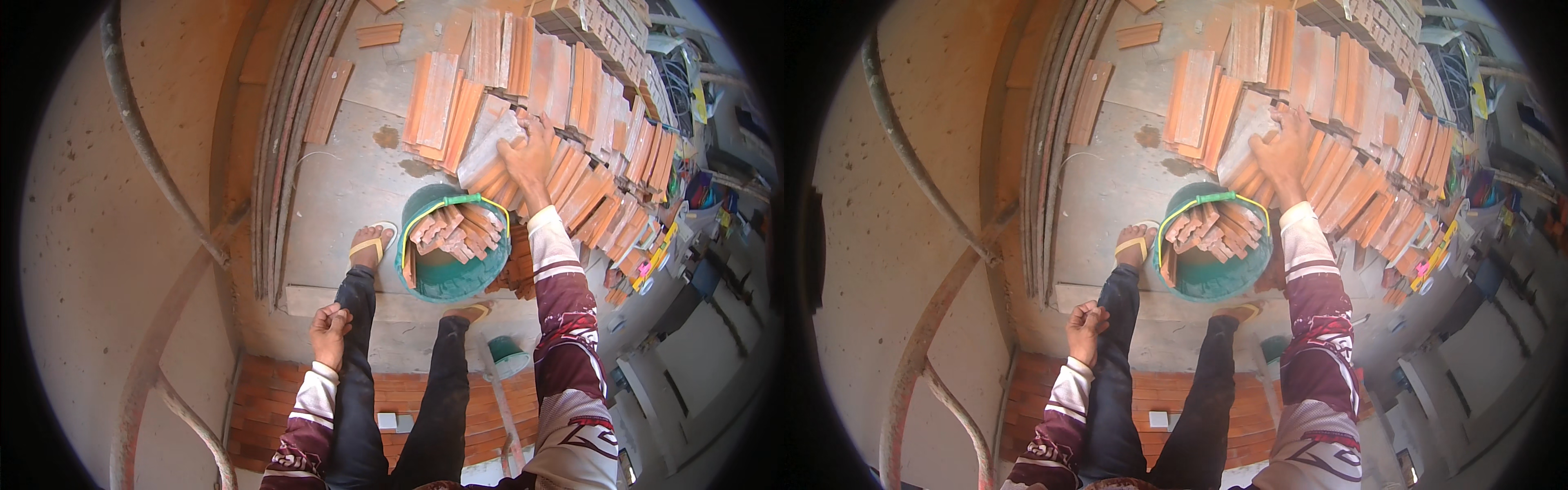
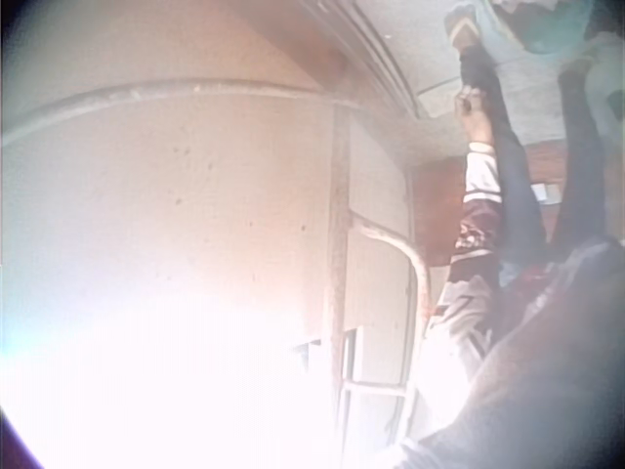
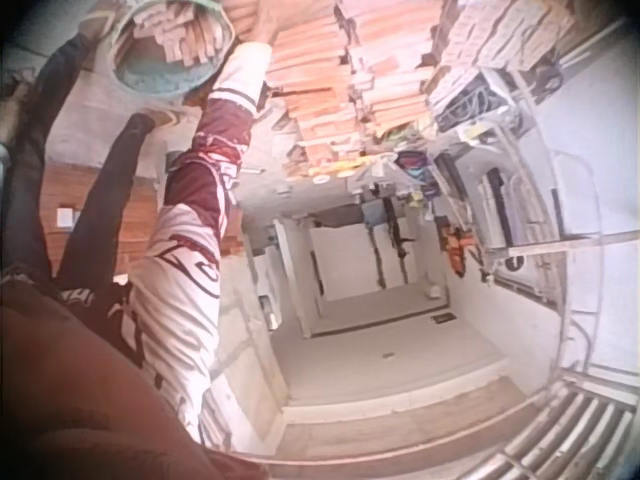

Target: The person collects terracotta tiles from a bucket and places them against a wall. They apply mortar to the back of the tiles using a trowel and press them into place, tapping them with a hammer to ensure they are level.

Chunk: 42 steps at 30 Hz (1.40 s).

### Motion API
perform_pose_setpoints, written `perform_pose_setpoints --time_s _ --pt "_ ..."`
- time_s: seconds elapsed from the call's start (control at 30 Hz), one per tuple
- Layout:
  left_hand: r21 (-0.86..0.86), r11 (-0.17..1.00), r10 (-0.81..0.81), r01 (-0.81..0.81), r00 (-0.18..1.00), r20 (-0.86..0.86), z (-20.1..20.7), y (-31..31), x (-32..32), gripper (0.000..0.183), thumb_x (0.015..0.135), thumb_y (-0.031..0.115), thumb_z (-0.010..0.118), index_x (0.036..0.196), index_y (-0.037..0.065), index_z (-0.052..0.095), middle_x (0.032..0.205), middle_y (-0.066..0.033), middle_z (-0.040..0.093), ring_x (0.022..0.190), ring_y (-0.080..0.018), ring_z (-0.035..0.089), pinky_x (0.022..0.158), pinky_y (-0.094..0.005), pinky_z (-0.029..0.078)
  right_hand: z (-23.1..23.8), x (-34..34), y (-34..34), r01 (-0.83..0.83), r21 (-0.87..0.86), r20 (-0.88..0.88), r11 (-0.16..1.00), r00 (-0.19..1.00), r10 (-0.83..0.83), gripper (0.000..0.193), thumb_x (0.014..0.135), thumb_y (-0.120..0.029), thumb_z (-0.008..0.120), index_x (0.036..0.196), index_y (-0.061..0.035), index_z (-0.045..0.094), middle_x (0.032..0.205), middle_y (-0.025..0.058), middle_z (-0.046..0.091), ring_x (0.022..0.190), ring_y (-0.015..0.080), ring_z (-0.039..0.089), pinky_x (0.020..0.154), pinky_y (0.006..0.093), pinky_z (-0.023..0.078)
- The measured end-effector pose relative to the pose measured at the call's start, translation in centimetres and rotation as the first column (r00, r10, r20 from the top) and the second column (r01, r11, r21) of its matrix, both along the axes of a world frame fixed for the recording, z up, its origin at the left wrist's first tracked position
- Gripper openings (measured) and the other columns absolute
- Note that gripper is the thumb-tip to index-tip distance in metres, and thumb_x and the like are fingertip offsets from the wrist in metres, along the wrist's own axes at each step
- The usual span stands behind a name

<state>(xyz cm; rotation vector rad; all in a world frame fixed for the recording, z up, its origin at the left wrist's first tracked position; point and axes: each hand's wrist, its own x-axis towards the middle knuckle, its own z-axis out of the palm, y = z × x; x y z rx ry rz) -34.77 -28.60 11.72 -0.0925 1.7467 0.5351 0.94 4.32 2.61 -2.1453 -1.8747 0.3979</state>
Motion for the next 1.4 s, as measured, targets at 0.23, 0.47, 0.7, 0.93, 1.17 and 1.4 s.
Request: perform_pose_setpoints --time_s 0.23,0.47,0.7,0.93,1.17,1.4 --pt "0.015 1.0 -0.026 0.026 1.0 0.013 0.7 0.4 1.6 0.02 0.095 0.016 0.062 0.111 0.004 0.058 0.098 -0.0061 0.066 0.09 -0.016 0.065 0.075 -0.03 0.053 1.2 2.7 -0.8 0.071 -0.004 -0.301 0.997 0.951 -0.068 0.05 0.069 -0.018 0.071 0.115 -0.0038 0.059 0.12 0.0179 0.058 0.121 0.0345 0.052 0.104 0.0408 0.04" --pt "0.019 0.998 -0.056 0.056 0.998 0.02 0.9 -0.4 3.0 0.02 0.095 0.016 0.061 0.112 0.005 0.057 0.1 -0.0064 0.065 0.09 -0.017 0.065 0.075 -0.0309 0.053 7.8 5.0 -5.6 0.306 0.176 -0.678 0.936 0.727 -0.111 0.064 0.076 0.002 0.072 0.132 0.0026 0.04 0.126 0.0164 0.049 0.121 0.0263 0.049 0.104 0.0388 0.042" --pt "0.039 0.993 -0.113 0.109 0.986 0.125 1.8 0.3 8.7 0.023 0.094 0.017 0.063 0.113 0.005 0.057 0.102 -0.0081 0.066 0.094 -0.0192 0.066 0.079 -0.0331 0.054 16.3 6.4 -12.3 0.474 0.328 -0.66 0.817 0.734 -0.161 0.071 0.077 0.004 0.07 0.138 0.0043 0.035 0.134 0.0178 0.045 0.124 0.0273 0.048 0.105 0.0388 0.042" --pt "0.049 0.984 -0.178 0.172 0.963 0.204 1.7 0.3 15.2 0.026 0.093 0.016 0.064 0.114 0.003 0.056 0.099 -0.0071 0.063 0.093 -0.0189 0.064 0.079 -0.0339 0.053 20.7 5.7 -24.3 0.543 0.067 -0.616 0.837 0.683 -0.393 0.072 0.075 0.001 0.071 0.139 0.0041 0.04 0.135 0.0167 0.043 0.128 0.0286 0.044 0.107 0.0412 0.038" --pt "-0.073 0.932 -0.361 0.354 0.915 -0.181 -6.3 0.1 16.6 0.039 0.084 0.023 0.071 0.111 0.0 0.057 0.102 -0.0123 0.065 0.09 -0.0243 0.065 0.077 -0.0374 0.053 16.7 1.2 -32.4 0.392 0.053 -0.533 0.918 0.789 -0.306 0.068 0.073 0.0 0.072 0.136 0.0004 0.046 0.134 0.0187 0.042 0.127 0.0338 0.044 0.106 0.0432 0.037" --pt "-0.318 0.656 -0.726 0.685 0.456 -0.515 -9.5 3.1 17.0 0.041 0.07 0.037 0.079 0.082 -0.002 0.071 0.087 -0.0249 0.07 0.088 -0.0394 0.069 0.083 -0.0445 0.053 11.5 -2.0 -32.9 0.349 0.179 -0.568 0.92 0.8 -0.193 0.06 0.069 0.004 0.073 0.125 -0.0007 0.052 0.129 0.0179 0.044 0.122 0.0361 0.049 0.102 0.0445 0.042"
